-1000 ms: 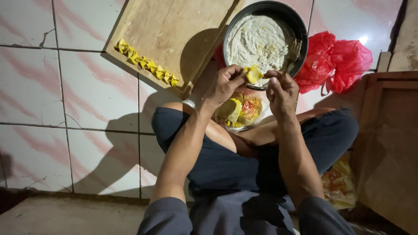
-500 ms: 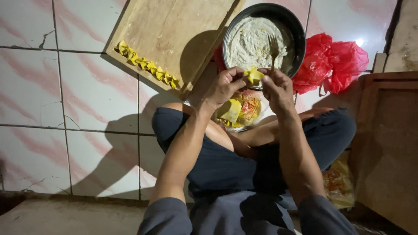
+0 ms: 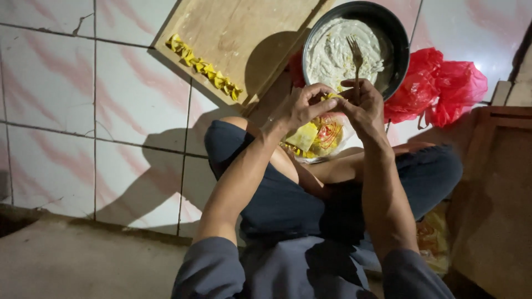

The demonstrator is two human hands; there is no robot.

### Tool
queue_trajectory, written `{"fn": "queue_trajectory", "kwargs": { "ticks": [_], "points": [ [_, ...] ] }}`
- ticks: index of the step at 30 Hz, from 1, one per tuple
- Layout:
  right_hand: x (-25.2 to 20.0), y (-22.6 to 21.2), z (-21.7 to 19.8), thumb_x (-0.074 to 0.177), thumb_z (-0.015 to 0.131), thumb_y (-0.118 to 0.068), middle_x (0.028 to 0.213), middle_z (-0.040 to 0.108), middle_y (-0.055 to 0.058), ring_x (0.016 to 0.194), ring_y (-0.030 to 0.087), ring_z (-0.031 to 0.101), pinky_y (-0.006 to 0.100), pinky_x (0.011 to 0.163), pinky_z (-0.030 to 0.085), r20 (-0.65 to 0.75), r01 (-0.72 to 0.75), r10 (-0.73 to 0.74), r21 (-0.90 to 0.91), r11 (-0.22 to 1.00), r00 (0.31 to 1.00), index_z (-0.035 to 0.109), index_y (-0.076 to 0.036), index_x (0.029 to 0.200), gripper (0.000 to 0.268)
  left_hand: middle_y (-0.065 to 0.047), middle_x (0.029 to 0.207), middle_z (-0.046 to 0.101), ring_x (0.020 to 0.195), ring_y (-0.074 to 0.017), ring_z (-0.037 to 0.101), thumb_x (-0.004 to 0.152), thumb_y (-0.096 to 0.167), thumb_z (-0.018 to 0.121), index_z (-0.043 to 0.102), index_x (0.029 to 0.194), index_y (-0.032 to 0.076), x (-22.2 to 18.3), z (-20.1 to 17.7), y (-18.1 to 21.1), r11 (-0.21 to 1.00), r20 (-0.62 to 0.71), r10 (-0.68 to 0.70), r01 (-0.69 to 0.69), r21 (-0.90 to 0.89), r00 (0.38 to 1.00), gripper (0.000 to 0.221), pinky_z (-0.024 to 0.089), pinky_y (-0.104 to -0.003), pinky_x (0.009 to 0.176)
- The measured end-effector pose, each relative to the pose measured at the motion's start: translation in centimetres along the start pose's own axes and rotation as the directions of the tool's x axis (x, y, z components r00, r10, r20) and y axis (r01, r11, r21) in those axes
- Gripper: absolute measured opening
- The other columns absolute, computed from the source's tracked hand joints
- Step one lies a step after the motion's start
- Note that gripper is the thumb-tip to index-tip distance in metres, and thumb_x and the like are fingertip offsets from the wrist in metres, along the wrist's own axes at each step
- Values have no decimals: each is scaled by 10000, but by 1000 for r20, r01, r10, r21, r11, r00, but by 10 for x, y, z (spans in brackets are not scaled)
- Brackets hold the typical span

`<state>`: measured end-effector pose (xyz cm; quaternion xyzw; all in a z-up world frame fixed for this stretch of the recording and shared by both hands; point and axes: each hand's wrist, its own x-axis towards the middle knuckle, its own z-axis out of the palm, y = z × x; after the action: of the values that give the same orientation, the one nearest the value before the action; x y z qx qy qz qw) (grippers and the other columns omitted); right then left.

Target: A person sitting on the floor fills yellow dumpling wrappers with a white mixture from a bowl and folds them into shape, placing them on a wooden board.

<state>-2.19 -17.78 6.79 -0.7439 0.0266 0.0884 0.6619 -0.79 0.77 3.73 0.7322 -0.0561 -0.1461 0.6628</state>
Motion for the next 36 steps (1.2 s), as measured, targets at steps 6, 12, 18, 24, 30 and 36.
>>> {"fn": "queue_trajectory", "kwargs": {
  "ticks": [6, 12, 18, 24, 30, 36],
  "points": [
    [-2, 25, -6, 1097, 565, -122, 900, 689, 172, 485, 106, 532, 210, 414, 365, -58, 50, -37, 240, 970, 998, 583, 38, 1273, 238, -77, 794, 641, 699, -203, 715, 880, 75, 756, 717, 985, 32, 16, 8, -56, 785, 21, -260, 224, -578, 965, 120, 672, -398, 591],
    [-21, 62, -23, 1103, 500, -127, 841, 627, 179, 421, 123, 479, 228, 364, 326, -149, 71, -17, 363, 929, 989, 614, 70, 1241, 266, -16, 812, 567, 690, -141, 671, 933, 108, 730, 682, 1020, 54, 3, -6, 0, 676, -48, -201, 103, -730, 978, 113, 684, -373, 598],
    [-25, 68, -19, 1086, 520, -99, 794, 627, 172, 411, 108, 476, 210, 347, 330, -122, 48, 0, 391, 919, 993, 618, 76, 1223, 243, 2, 765, 502, 648, -160, 693, 966, 183, 713, 638, 1015, 78, 9, -10, -6, 624, -96, -127, 5, -781, 987, 138, 637, -292, 620],
    [-29, 57, -9, 1087, 514, -114, 817, 625, 178, 440, 141, 526, 239, 345, 363, -82, 7, 29, 405, 914, 996, 618, 83, 1249, 275, 9, 788, 542, 692, -132, 667, 895, 133, 798, 689, 977, 71, 7, -6, -1, 657, -171, -164, -22, -753, 972, 150, 670, -339, 632],
    [-43, 50, 7, 1068, 505, -81, 819, 637, 186, 488, 189, 604, 269, 373, 444, -30, -71, 83, 300, 951, 996, 627, 106, 1261, 295, -5, 798, 570, 739, -105, 657, 844, 146, 860, 706, 962, 48, 14, -4, -9, 748, -323, -129, -121, -652, 938, 217, 653, -304, 646],
    [-44, 55, 10, 1056, 500, -54, 823, 639, 200, 502, 223, 626, 286, 379, 474, -10, -96, 101, 234, 967, 995, 621, 108, 1308, 323, -66, 819, 606, 727, -143, 679, 836, 188, 868, 705, 990, 20, 5, -6, 11, 821, -391, -155, -102, -561, 907, 280, 644, -274, 660]
  ]
}}
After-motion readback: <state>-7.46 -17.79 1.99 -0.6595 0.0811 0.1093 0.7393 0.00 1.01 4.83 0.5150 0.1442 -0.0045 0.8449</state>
